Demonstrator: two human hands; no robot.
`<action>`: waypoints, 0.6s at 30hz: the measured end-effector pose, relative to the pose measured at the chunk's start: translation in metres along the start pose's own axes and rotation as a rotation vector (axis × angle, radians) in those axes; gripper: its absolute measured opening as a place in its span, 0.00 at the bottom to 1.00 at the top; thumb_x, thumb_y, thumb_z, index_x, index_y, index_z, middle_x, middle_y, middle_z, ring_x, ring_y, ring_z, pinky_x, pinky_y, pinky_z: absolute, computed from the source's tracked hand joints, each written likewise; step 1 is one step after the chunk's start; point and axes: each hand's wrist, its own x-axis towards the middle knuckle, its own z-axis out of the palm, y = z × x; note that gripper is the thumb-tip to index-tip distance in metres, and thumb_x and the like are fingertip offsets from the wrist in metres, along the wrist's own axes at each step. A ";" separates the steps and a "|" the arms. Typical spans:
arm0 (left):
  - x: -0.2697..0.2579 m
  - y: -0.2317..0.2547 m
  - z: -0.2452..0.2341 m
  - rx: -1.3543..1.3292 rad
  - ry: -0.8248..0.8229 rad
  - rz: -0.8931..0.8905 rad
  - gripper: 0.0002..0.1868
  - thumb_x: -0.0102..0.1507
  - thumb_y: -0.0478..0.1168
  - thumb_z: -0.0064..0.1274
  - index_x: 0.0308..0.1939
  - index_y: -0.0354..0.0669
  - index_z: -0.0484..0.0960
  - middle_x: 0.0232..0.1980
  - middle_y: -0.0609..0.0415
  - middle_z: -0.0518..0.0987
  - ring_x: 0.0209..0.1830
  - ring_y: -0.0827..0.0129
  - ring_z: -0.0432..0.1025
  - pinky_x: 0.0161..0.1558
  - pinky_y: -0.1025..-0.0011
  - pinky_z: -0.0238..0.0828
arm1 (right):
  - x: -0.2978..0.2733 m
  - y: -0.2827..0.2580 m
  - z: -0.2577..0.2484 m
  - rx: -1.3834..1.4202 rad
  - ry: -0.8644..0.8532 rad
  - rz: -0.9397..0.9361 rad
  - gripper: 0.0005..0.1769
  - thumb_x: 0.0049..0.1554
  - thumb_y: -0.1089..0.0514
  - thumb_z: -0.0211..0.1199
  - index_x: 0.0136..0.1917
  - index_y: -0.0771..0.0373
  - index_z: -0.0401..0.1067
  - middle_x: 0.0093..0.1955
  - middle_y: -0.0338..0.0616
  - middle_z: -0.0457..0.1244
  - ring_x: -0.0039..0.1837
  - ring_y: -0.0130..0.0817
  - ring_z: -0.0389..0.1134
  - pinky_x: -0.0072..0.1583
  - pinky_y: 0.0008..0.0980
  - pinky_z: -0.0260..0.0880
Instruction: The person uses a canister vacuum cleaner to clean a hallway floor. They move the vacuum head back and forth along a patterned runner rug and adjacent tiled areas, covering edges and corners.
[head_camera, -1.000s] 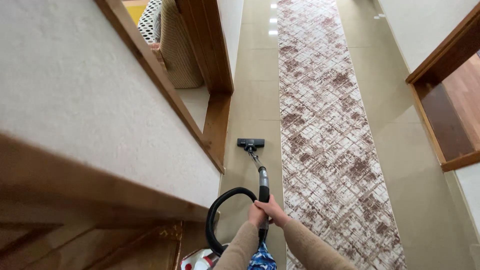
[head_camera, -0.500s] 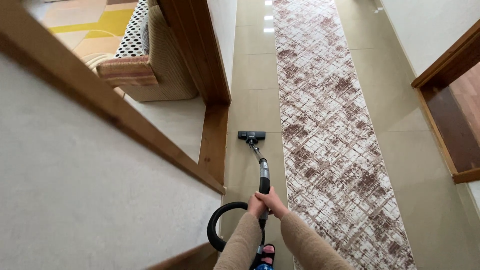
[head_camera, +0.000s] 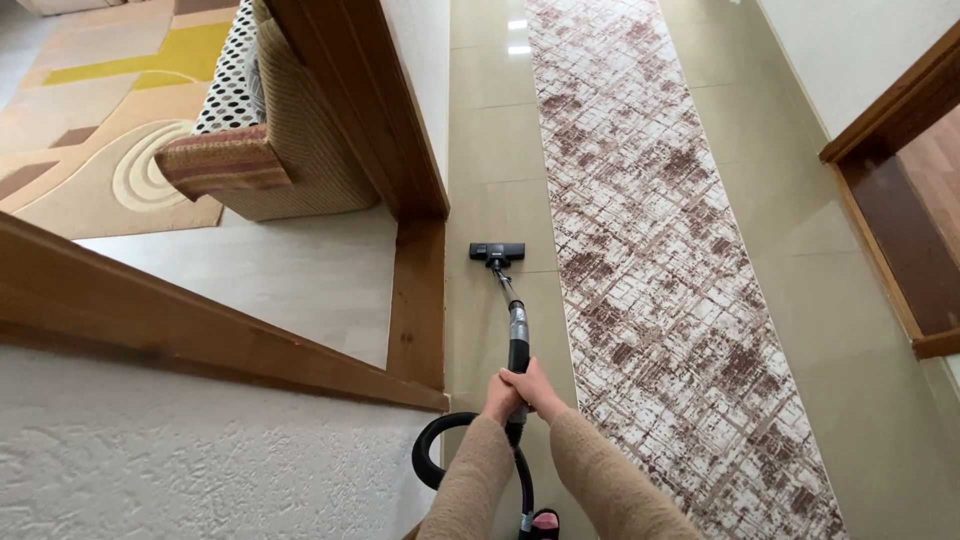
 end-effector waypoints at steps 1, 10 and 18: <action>0.001 -0.005 0.005 -0.048 0.019 0.027 0.15 0.52 0.44 0.58 0.26 0.33 0.89 0.22 0.39 0.80 0.30 0.57 0.80 0.25 0.68 0.67 | -0.001 0.003 -0.001 0.001 0.002 0.002 0.11 0.42 0.56 0.72 0.36 0.61 0.74 0.35 0.43 0.69 0.40 0.33 0.70 0.41 0.36 0.66; -0.106 0.031 -0.002 0.121 0.025 -0.029 0.23 0.57 0.48 0.55 0.28 0.24 0.85 0.24 0.39 0.82 0.32 0.52 0.82 0.31 0.53 0.77 | -0.031 0.055 -0.006 0.001 0.016 -0.008 0.11 0.42 0.56 0.72 0.37 0.61 0.74 0.35 0.43 0.69 0.40 0.33 0.70 0.41 0.36 0.67; -0.142 -0.014 0.013 0.157 -0.053 -0.268 0.15 0.55 0.50 0.61 0.28 0.42 0.83 0.29 0.56 0.81 0.32 0.73 0.73 0.31 0.65 0.69 | -0.076 0.111 -0.017 -0.019 -0.005 -0.025 0.11 0.43 0.55 0.72 0.37 0.61 0.73 0.36 0.43 0.69 0.40 0.34 0.70 0.42 0.36 0.67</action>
